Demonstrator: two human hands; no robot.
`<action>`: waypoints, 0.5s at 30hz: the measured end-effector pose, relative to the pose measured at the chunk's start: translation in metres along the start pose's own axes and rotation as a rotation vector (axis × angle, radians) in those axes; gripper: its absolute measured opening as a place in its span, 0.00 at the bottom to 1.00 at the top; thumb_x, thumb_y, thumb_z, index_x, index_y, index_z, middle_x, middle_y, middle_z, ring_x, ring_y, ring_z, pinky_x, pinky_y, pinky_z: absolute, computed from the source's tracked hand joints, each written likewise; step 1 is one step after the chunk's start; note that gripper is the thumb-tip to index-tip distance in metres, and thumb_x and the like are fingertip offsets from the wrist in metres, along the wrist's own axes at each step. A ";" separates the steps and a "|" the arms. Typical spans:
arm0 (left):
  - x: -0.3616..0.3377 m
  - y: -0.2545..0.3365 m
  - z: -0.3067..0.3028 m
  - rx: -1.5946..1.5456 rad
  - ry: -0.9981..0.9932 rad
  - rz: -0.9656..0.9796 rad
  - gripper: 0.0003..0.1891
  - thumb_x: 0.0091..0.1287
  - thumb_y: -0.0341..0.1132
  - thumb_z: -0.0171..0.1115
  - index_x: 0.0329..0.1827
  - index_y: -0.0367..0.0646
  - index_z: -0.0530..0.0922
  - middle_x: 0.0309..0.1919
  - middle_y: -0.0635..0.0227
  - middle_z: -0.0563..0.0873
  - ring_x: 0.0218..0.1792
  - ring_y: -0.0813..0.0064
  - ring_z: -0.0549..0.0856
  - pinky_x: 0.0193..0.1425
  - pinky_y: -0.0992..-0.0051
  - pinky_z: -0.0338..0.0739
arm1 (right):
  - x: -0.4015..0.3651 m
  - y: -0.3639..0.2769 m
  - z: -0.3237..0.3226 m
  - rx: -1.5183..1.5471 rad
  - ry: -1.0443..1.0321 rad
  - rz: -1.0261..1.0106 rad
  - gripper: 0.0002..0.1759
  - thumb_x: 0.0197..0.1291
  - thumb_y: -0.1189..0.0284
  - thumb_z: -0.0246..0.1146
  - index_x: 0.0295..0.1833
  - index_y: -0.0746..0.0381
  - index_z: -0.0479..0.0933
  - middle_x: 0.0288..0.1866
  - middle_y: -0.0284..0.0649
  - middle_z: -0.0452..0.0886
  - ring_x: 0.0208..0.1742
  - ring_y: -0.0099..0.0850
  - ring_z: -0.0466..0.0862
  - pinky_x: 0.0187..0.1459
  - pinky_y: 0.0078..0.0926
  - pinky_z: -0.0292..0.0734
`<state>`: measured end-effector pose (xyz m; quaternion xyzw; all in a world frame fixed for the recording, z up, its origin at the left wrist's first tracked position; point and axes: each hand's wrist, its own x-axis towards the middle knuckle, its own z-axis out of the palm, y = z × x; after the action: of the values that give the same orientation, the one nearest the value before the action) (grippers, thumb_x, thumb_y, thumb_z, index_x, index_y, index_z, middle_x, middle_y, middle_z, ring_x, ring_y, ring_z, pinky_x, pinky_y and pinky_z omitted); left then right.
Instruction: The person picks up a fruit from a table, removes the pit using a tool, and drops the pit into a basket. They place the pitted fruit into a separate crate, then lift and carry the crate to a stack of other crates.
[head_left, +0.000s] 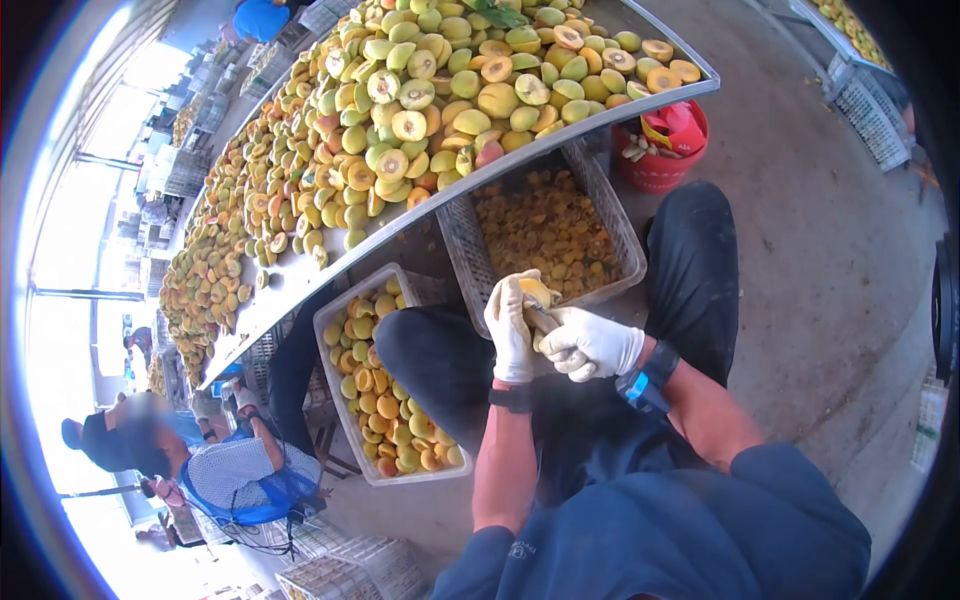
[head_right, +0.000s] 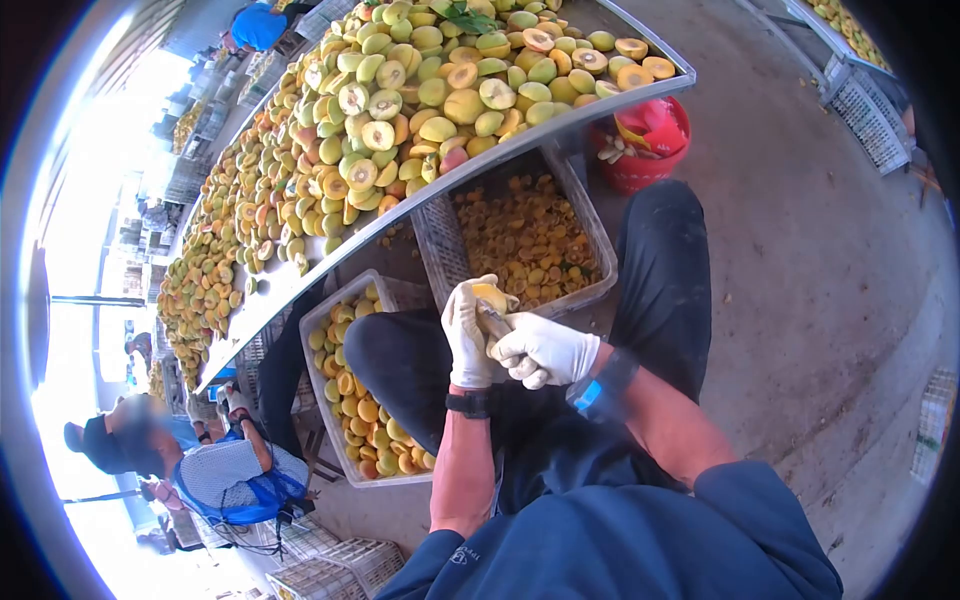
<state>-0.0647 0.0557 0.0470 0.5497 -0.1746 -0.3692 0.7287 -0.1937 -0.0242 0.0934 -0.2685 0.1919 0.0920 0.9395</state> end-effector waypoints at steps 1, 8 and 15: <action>0.004 0.000 0.003 -0.036 0.012 -0.043 0.22 0.76 0.49 0.55 0.50 0.34 0.79 0.33 0.56 0.86 0.30 0.68 0.86 0.35 0.73 0.83 | 0.000 -0.002 -0.001 -0.004 0.001 -0.004 0.06 0.67 0.75 0.55 0.36 0.55 0.67 0.23 0.23 0.64 0.15 0.09 0.60 0.11 0.08 0.54; 0.013 -0.006 -0.002 -0.082 -0.145 -0.169 0.27 0.74 0.56 0.53 0.47 0.36 0.79 0.29 0.55 0.85 0.27 0.67 0.85 0.32 0.74 0.81 | 0.016 0.011 -0.036 0.579 -0.294 0.163 0.04 0.71 0.76 0.50 0.40 0.59 0.69 0.24 0.27 0.65 0.15 0.12 0.61 0.10 0.09 0.57; 0.042 -0.007 0.017 -0.411 0.065 -0.535 0.27 0.71 0.59 0.54 0.50 0.39 0.78 0.30 0.59 0.84 0.27 0.69 0.83 0.33 0.74 0.80 | 0.029 0.000 -0.051 0.693 -0.328 0.045 0.04 0.71 0.75 0.50 0.43 0.61 0.71 0.23 0.27 0.64 0.15 0.13 0.61 0.11 0.10 0.57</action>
<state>-0.0504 0.0122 0.0400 0.4292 0.0770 -0.5569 0.7069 -0.1836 -0.0492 0.0418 0.0874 0.0645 0.0839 0.9905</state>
